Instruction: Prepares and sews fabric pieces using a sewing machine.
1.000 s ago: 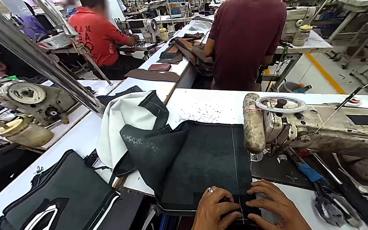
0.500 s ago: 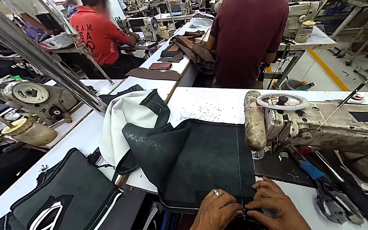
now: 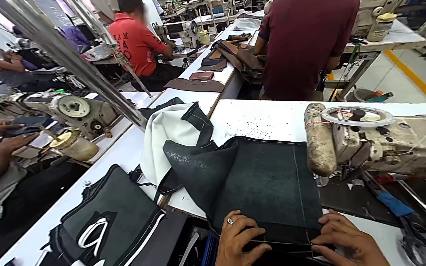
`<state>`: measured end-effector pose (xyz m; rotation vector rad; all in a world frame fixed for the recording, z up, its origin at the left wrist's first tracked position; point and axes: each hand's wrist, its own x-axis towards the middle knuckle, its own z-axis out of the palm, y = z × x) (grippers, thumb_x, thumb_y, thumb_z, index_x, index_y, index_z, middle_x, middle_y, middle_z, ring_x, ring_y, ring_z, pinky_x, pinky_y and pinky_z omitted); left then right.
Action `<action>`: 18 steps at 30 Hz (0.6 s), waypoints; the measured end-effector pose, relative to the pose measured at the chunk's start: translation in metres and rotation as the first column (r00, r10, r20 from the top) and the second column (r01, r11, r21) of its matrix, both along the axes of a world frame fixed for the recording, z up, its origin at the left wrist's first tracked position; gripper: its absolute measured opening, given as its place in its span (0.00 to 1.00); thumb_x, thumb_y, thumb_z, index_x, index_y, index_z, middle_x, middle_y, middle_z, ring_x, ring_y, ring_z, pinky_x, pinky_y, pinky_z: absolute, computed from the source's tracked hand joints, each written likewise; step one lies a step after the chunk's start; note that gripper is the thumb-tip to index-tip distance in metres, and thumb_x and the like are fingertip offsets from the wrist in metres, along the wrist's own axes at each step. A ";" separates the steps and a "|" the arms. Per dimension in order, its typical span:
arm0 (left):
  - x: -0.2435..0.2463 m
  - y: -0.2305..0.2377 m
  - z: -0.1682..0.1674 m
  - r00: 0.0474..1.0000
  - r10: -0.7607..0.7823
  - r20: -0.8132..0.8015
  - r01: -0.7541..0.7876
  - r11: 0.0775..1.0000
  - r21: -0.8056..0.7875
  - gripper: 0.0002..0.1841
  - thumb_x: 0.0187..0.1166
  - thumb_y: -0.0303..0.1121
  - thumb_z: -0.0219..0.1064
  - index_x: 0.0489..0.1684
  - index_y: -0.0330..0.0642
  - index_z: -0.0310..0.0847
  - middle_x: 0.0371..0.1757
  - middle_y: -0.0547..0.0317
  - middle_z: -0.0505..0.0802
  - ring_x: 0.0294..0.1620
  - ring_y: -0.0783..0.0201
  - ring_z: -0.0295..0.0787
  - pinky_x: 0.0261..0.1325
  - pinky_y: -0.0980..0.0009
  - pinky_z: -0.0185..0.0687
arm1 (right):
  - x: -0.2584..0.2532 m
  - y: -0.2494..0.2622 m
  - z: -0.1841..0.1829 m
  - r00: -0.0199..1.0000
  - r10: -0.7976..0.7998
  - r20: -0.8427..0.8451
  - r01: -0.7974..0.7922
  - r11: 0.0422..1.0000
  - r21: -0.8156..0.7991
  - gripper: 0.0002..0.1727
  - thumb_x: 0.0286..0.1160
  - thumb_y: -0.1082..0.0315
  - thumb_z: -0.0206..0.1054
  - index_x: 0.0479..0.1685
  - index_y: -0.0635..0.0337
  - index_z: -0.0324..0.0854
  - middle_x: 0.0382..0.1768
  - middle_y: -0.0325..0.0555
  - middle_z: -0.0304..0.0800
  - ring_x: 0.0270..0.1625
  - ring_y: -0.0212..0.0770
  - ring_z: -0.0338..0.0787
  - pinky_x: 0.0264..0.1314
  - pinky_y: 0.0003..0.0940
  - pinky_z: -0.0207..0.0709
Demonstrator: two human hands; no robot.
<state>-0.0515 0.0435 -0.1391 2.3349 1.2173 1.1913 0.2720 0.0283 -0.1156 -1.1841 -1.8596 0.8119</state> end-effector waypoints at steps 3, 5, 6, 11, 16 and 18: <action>-0.005 -0.005 -0.001 0.999 -0.028 0.044 0.029 0.999 -0.018 0.11 0.67 0.47 0.83 0.44 0.60 0.97 0.45 0.72 0.95 0.59 0.69 0.89 0.86 0.55 0.68 | 0.003 0.001 0.004 1.000 0.012 0.017 -0.012 1.000 -0.026 0.06 0.64 0.60 0.84 0.36 0.49 0.97 0.37 0.39 0.95 0.69 0.47 0.87 0.95 0.57 0.50; -0.004 -0.006 -0.003 0.998 -0.040 0.047 0.041 0.999 -0.020 0.10 0.68 0.47 0.82 0.45 0.61 0.97 0.46 0.73 0.95 0.60 0.70 0.89 0.86 0.54 0.67 | 0.004 0.001 0.005 1.000 0.008 0.022 -0.007 0.999 -0.035 0.06 0.64 0.61 0.84 0.35 0.50 0.97 0.37 0.40 0.95 0.69 0.47 0.87 0.95 0.56 0.50; -0.003 -0.006 -0.004 0.998 -0.046 0.046 0.047 0.999 -0.019 0.10 0.69 0.46 0.81 0.45 0.61 0.97 0.46 0.73 0.95 0.60 0.70 0.88 0.86 0.54 0.66 | 0.004 0.001 0.006 1.000 0.006 0.024 -0.005 0.999 -0.039 0.06 0.64 0.61 0.84 0.35 0.51 0.97 0.37 0.40 0.95 0.69 0.47 0.87 0.95 0.56 0.51; 0.001 -0.006 -0.006 0.997 -0.062 0.035 0.062 0.998 -0.009 0.06 0.74 0.43 0.78 0.43 0.62 0.97 0.46 0.74 0.95 0.60 0.69 0.88 0.86 0.52 0.65 | 0.006 0.000 0.007 1.000 0.004 0.019 -0.003 0.999 -0.040 0.06 0.65 0.61 0.83 0.35 0.52 0.97 0.37 0.42 0.95 0.69 0.48 0.87 0.94 0.56 0.51; 0.002 -0.008 0.002 0.997 -0.061 -0.040 0.062 0.998 0.020 0.05 0.80 0.40 0.73 0.43 0.57 0.96 0.46 0.72 0.95 0.58 0.68 0.89 0.87 0.52 0.64 | 0.004 -0.002 0.005 1.000 0.004 -0.001 -0.004 1.000 0.007 0.06 0.65 0.62 0.83 0.35 0.52 0.97 0.38 0.41 0.95 0.69 0.46 0.87 0.94 0.55 0.53; 0.005 -0.007 0.015 0.993 -0.044 -0.108 0.046 0.999 0.015 0.06 0.82 0.40 0.70 0.43 0.54 0.94 0.47 0.69 0.95 0.57 0.68 0.90 0.84 0.55 0.70 | 0.003 -0.007 0.005 0.999 -0.018 0.031 0.016 0.998 0.065 0.05 0.66 0.62 0.82 0.35 0.50 0.96 0.42 0.39 0.94 0.70 0.45 0.85 0.92 0.54 0.58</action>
